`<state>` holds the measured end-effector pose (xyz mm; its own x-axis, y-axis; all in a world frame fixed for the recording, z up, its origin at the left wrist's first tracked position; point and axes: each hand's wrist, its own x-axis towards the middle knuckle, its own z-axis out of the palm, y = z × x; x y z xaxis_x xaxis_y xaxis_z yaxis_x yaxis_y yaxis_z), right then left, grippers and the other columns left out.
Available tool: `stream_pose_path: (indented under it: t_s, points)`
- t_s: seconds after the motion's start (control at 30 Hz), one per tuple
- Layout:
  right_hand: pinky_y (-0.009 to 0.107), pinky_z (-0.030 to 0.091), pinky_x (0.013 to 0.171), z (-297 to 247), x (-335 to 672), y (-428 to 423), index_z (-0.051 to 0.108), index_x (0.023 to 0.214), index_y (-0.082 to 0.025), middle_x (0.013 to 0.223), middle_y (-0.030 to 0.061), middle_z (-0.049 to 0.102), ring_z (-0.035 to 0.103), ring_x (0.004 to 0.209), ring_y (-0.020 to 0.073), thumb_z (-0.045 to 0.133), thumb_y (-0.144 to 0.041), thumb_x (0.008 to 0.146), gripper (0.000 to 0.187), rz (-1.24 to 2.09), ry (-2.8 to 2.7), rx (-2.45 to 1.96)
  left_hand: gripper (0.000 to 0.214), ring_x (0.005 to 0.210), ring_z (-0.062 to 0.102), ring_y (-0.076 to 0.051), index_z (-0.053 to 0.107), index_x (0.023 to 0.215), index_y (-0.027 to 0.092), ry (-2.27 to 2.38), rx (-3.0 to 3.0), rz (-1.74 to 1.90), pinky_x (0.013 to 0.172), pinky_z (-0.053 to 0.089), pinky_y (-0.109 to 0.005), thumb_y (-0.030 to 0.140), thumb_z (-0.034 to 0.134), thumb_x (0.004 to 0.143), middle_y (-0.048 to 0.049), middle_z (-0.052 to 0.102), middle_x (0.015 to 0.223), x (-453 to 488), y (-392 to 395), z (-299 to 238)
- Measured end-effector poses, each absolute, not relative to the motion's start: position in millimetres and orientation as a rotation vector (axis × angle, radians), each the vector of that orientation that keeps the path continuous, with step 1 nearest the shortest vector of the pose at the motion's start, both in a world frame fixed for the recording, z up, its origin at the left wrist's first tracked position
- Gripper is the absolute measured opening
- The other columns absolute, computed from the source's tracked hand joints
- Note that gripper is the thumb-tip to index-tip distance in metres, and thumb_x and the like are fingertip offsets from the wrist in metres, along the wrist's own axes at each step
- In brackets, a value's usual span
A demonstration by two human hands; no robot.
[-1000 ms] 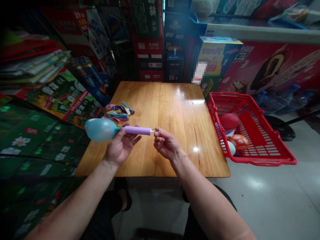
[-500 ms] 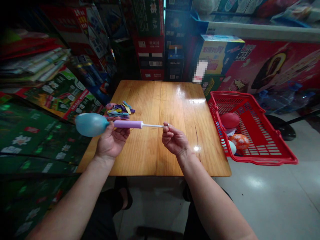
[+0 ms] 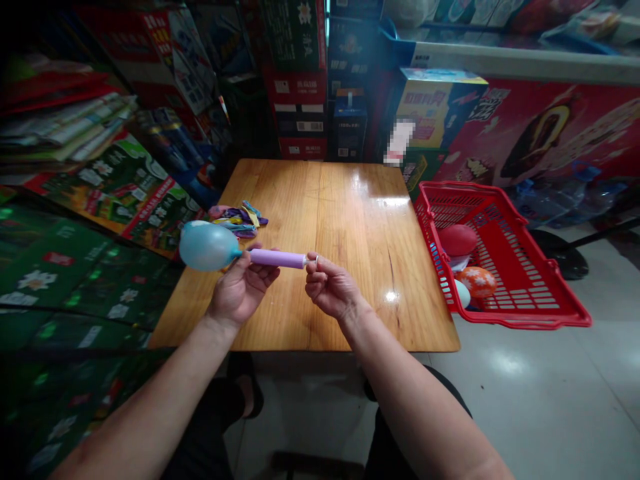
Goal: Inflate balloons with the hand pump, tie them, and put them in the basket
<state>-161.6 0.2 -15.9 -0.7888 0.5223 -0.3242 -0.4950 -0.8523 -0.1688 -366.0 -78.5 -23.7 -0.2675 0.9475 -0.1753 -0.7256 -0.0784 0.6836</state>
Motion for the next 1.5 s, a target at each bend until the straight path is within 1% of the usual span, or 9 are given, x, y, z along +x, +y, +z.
stream_pose_path:
  t_s: [0.17, 0.27, 0.37, 0.57, 0.83, 1.03, 1.17, 1.3, 1.5]
  points:
    - [0.011, 0.043, 0.047, -5, -148, 10, 0.063, 0.098, -0.016, 0.069, -0.0039, 0.067, 0.050, 0.045, 0.0018, 0.055, -0.012, 0.096, 0.009, 2.474, -0.174, -0.490, 0.033, 0.102, 0.072, -0.021, 0.068, 0.117, 0.021, 0.850, 0.373, 1.800, 0.086, 0.058, -0.032, 0.041, 0.069, 0.090, -0.0098, 0.075, 0.112, -384, -75, -16]
    - [0.011, 0.042, 0.047, -4, -150, 6, 0.063, 0.096, -0.017, 0.068, -0.0053, 0.067, 0.049, 0.045, 0.0013, 0.058, -0.012, 0.095, 0.007, 2.463, -0.153, -0.505, 0.037, 0.105, 0.071, -0.023, 0.066, 0.122, 0.024, 0.857, 0.408, 1.776, 0.085, 0.059, -0.036, 0.043, 0.068, 0.091, -0.0101, 0.073, 0.120, -379, -77, -16]
    - [0.011, 0.043, 0.047, -9, -160, -2, 0.063, 0.097, -0.017, 0.070, -0.0036, 0.067, 0.050, 0.046, 0.0022, 0.063, -0.012, 0.093, 0.006, 2.527, -0.144, -0.514, 0.039, 0.108, 0.070, -0.024, 0.063, 0.126, 0.025, 0.839, 0.423, 1.664, 0.087, 0.059, -0.039, 0.043, 0.067, 0.092, -0.0118, 0.071, 0.125, -365, -82, -19]
    - [0.012, 0.049, 0.053, -19, -166, -3, 0.063, 0.103, -0.016, 0.079, 0.0008, 0.070, 0.056, 0.054, 0.0037, 0.063, -0.012, 0.092, 0.012, 2.534, -0.131, -0.472, 0.035, 0.102, 0.072, -0.022, 0.065, 0.123, 0.023, 0.836, 0.381, 1.673, 0.085, 0.058, -0.035, 0.040, 0.066, 0.093, -0.0114, 0.074, 0.118, -357, -82, -24]
    - [0.011, 0.042, 0.046, -2, -146, 10, 0.063, 0.097, -0.016, 0.068, -0.0046, 0.065, 0.048, 0.045, 0.0020, 0.055, -0.012, 0.096, 0.009, 2.472, -0.186, -0.510, 0.031, 0.100, 0.072, -0.021, 0.068, 0.116, 0.021, 0.858, 0.356, 1.810, 0.082, 0.059, -0.031, 0.040, 0.067, 0.092, -0.0105, 0.075, 0.112, -385, -76, -15]
    - [0.012, 0.043, 0.047, -9, -161, 0, 0.063, 0.100, -0.016, 0.070, -0.0031, 0.066, 0.049, 0.047, 0.0027, 0.061, -0.013, 0.094, 0.007, 2.517, -0.176, -0.540, 0.036, 0.105, 0.072, -0.025, 0.065, 0.125, 0.024, 0.844, 0.446, 1.664, 0.086, 0.059, -0.040, 0.039, 0.067, 0.092, -0.0119, 0.072, 0.121, -367, -83, -19]
    - [0.011, 0.043, 0.048, -14, -169, -3, 0.063, 0.102, -0.016, 0.072, -0.0027, 0.066, 0.049, 0.049, 0.0029, 0.063, -0.014, 0.094, 0.009, 2.538, -0.196, -0.509, 0.034, 0.102, 0.072, -0.022, 0.066, 0.121, 0.023, 0.849, 0.423, 1.689, 0.089, 0.058, -0.037, 0.040, 0.067, 0.092, -0.0115, 0.074, 0.117, -360, -82, -23]
    - [0.012, 0.044, 0.049, -10, -162, 2, 0.062, 0.103, -0.016, 0.072, -0.0023, 0.066, 0.050, 0.049, 0.0033, 0.062, -0.014, 0.093, 0.010, 2.550, -0.228, -0.516, 0.032, 0.097, 0.073, -0.021, 0.068, 0.119, 0.022, 0.855, 0.400, 1.686, 0.086, 0.059, -0.035, 0.039, 0.068, 0.092, -0.0109, 0.075, 0.111, -372, -78, -20]
    - [0.013, 0.041, 0.047, -3, -150, 9, 0.063, 0.097, -0.016, 0.068, -0.0047, 0.064, 0.046, 0.046, 0.0025, 0.057, -0.014, 0.096, 0.007, 2.448, -0.221, -0.490, 0.033, 0.101, 0.072, -0.022, 0.068, 0.119, 0.021, 0.869, 0.444, 1.812, 0.081, 0.060, -0.032, 0.040, 0.067, 0.092, -0.0113, 0.074, 0.116, -385, -77, -12]
